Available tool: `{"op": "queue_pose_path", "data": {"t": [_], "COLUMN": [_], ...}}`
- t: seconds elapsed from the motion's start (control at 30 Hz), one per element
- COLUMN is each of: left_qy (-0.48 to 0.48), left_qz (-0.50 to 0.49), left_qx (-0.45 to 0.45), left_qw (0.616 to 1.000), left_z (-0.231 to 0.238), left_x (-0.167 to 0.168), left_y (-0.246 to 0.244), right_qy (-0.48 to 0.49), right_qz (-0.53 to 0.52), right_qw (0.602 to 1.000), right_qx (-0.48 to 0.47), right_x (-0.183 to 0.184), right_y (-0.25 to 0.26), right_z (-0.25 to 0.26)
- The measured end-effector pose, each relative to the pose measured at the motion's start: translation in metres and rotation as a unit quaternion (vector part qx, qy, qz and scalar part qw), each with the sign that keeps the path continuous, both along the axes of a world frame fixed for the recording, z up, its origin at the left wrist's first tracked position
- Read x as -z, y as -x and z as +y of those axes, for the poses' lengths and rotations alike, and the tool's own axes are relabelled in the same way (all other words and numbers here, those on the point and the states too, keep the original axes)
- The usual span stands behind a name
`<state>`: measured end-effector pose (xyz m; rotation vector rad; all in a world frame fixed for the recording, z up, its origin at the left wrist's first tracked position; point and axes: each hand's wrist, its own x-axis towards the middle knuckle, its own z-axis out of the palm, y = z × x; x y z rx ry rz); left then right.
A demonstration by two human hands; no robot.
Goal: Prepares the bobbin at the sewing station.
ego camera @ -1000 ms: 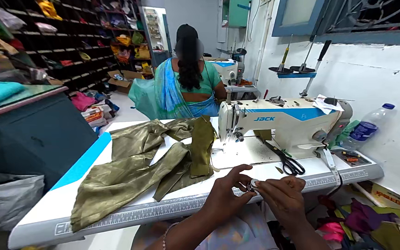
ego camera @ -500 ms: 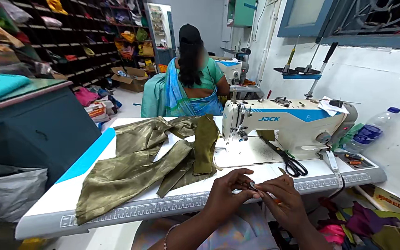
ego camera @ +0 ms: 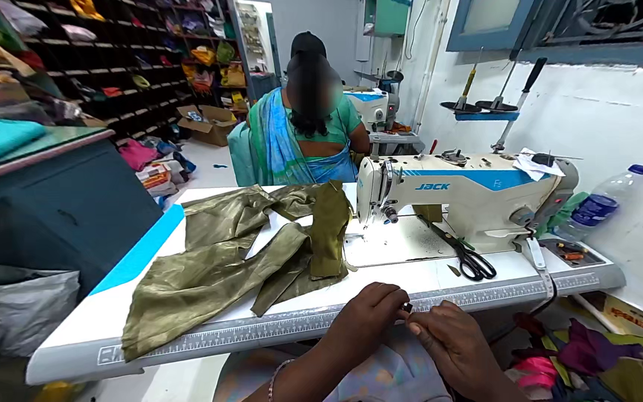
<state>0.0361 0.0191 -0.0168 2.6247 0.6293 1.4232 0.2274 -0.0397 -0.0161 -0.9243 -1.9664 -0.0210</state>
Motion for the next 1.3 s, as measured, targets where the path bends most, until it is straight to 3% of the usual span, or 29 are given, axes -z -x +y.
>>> {"op": "queue_pose_path", "data": {"t": [0.2,0.37,0.47,0.7,0.77,0.9,1.0,1.2,1.3], "left_qy": [0.145,0.110,0.094,0.112,0.139,0.188,0.220,0.284,0.349], "left_qz": [-0.093,-0.077,-0.064,-0.097,-0.118,-0.155,-0.189,-0.250,-0.312], "left_qx": [0.068,-0.020,-0.047,-0.082,-0.073,-0.052,-0.018,0.063,0.130], "left_qw": [0.983,0.991,0.992,0.985,0.980,0.968,0.957,0.923,0.874], "left_z": [0.002,0.004,0.005,0.015,0.015,0.013,0.009,0.003,0.003], "left_x": [0.002,0.007,0.009,0.014,0.017,0.014,0.007,-0.004,-0.007], "left_y": [0.010,0.013,0.019,0.034,0.038,0.047,0.050,0.044,0.042], "right_qy": [0.050,-0.006,-0.023,0.056,0.062,0.184,0.314,0.468,0.516], "right_qz": [0.033,-0.008,-0.003,-0.018,-0.028,0.007,-0.036,-0.122,-0.012], "right_qw": [0.997,1.000,0.999,0.998,0.992,0.927,0.852,0.783,0.785], "right_qx": [0.043,-0.015,0.036,0.032,0.102,0.328,0.418,0.392,0.343], "right_x": [0.009,0.008,0.004,0.025,0.022,0.020,0.029,0.001,-0.005], "right_y": [-0.011,0.009,0.000,-0.022,-0.036,-0.087,-0.116,-0.141,-0.151], "right_z": [0.009,0.000,0.010,0.046,0.057,0.083,0.100,0.110,0.104]}}
